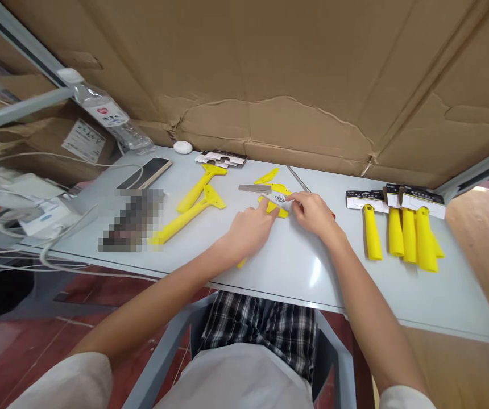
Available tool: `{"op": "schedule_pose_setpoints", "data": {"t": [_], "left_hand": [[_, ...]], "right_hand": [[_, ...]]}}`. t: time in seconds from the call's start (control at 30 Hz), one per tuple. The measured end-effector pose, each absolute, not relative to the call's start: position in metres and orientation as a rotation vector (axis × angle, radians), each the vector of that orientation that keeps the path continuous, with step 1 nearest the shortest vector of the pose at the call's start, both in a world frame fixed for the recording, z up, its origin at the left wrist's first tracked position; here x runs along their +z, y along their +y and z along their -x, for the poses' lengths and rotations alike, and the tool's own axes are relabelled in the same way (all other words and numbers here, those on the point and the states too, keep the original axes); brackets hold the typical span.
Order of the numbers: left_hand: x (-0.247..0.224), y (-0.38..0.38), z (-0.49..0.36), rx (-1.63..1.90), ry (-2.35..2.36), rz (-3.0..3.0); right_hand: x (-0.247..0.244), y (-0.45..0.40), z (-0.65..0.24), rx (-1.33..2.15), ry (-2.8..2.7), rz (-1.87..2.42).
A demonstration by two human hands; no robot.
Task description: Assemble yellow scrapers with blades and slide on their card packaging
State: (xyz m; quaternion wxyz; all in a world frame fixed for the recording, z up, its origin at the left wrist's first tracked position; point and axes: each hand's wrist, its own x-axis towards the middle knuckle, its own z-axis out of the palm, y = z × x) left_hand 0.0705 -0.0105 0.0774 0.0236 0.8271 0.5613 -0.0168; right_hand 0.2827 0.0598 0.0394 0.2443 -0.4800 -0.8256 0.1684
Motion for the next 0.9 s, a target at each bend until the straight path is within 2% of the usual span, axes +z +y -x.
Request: {"op": "schedule_pose_setpoints", "data": {"t": [0.3, 0.4, 0.57, 0.73, 0.9], "left_hand": [[0.091, -0.023, -0.053, -0.173, 1.72, -2.566], [0.097, -0.025, -0.037, 0.05, 1.692, -2.499], [0.09, -0.024, -0.009, 0.714, 1.344, -2.091], [0.067, -0.025, -0.004, 0.847, 1.102, -1.361], [0.048, -0.019, -0.005, 0.859, 0.999, -1.04]], "right_hand": [[0.038, 0.059, -0.277, 0.434, -2.16, 1.347], [0.039, 0.056, -0.274, 0.411, -2.166, 1.363], [0.039, 0.054, -0.271, 0.354, -2.241, 1.409], [0.041, 0.061, -0.265, 0.205, -2.258, 1.499], [0.044, 0.068, -0.259, 0.16, -2.341, 1.611]]}}
